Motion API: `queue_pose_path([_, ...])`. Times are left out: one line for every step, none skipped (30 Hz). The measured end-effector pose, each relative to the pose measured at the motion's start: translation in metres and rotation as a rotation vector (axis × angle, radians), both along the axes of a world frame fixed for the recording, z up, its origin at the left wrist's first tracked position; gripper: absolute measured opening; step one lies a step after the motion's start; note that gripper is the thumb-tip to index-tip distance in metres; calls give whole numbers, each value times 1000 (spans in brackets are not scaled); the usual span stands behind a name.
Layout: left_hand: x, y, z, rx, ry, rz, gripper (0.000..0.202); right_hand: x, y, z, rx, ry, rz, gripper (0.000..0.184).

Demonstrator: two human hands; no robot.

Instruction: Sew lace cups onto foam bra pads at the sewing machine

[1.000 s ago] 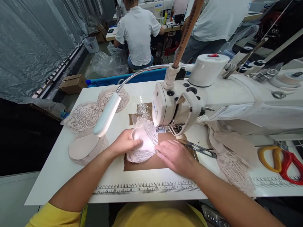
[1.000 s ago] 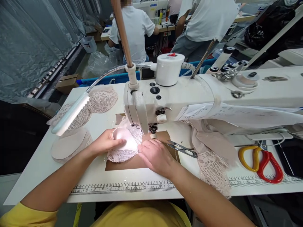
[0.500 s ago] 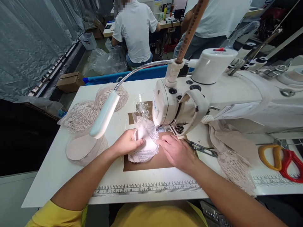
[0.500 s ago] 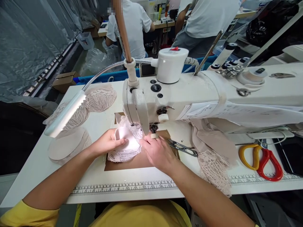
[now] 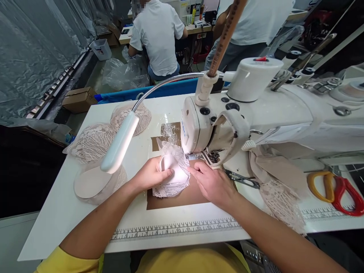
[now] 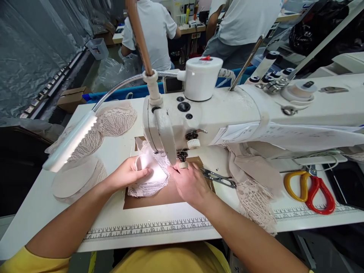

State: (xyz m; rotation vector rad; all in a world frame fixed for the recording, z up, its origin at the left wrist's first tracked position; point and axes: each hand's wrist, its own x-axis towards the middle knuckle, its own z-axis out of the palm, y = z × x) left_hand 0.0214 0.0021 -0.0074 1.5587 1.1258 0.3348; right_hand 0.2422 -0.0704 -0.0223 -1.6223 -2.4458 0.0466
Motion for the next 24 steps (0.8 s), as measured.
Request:
queue_pose_path([0,0,0,2,4,5,29,0,0,0,0,0,-7,40])
queue_pose_path([-1,1,-1,4,7,10,29,-1,1,0,0,-3,-17,41])
queue_pose_path([-1,2,-2,7,10,18,29,-1,1,0,4,-8,-28,42])
queue_pose_path([-1,2,-2,11,13,26,29,-2,2,0,10,-16,-37,43])
queue_pose_path([-1,3,-3,18,17,32,29,-3,3,0,16,-26,-46,44])
queue_pose_path([-1,4,-3,29,21,37,29,-4,5,-1,23,-36,-54,46])
queue_pose_path([0,6,-3,42,25,41,29,-5,6,-1,30,-45,-61,47])
queue_pose_path([0,7,-3,55,28,44,30,-6,7,-2,38,-51,-68,47])
queue_pose_path([0,8,-4,68,30,48,30,-6,8,-3,43,-56,-72,47])
queue_pose_path([1,8,-4,78,32,51,30,-6,9,-4,46,-61,-75,46])
queue_pose_path([1,9,-4,85,33,56,30,-6,9,-5,47,-64,-78,46])
queue_pose_path([1,9,-4,90,33,60,31,-5,9,-5,48,-63,-82,45])
queue_pose_path([1,10,-4,93,32,62,31,-5,9,-6,50,-57,-90,44])
queue_pose_path([1,9,-5,97,30,63,32,-4,8,-6,53,-47,-95,44])
queue_pose_path([1,9,-5,102,28,63,33,-4,8,-6,59,-36,-95,44])
queue_pose_path([1,9,-5,108,28,63,34,-3,7,-6,65,-28,-90,45])
queue_pose_path([1,8,-5,113,29,62,35,-3,7,-5,69,-27,-78,46])
queue_pose_path([1,8,-5,119,31,59,35,-3,6,-5,71,-33,-64,46])
queue_pose_path([1,8,-5,124,32,57,36,-3,6,-4,72,-43,-53,47])
queue_pose_path([1,8,-4,130,32,57,36,-3,6,-4,72,-52,-45,47])
queue_pose_path([1,8,-4,133,30,57,36,-3,6,-4,73,-60,-44,47])
queue_pose_path([0,8,-3,135,28,60,36,-4,7,-4,76,-66,-46,47])
queue_pose_path([0,8,-3,136,27,66,37,-5,7,-4,81,-71,-48,47])
queue_pose_path([0,8,-2,139,26,73,39,-5,7,-4,85,-77,-53,46])
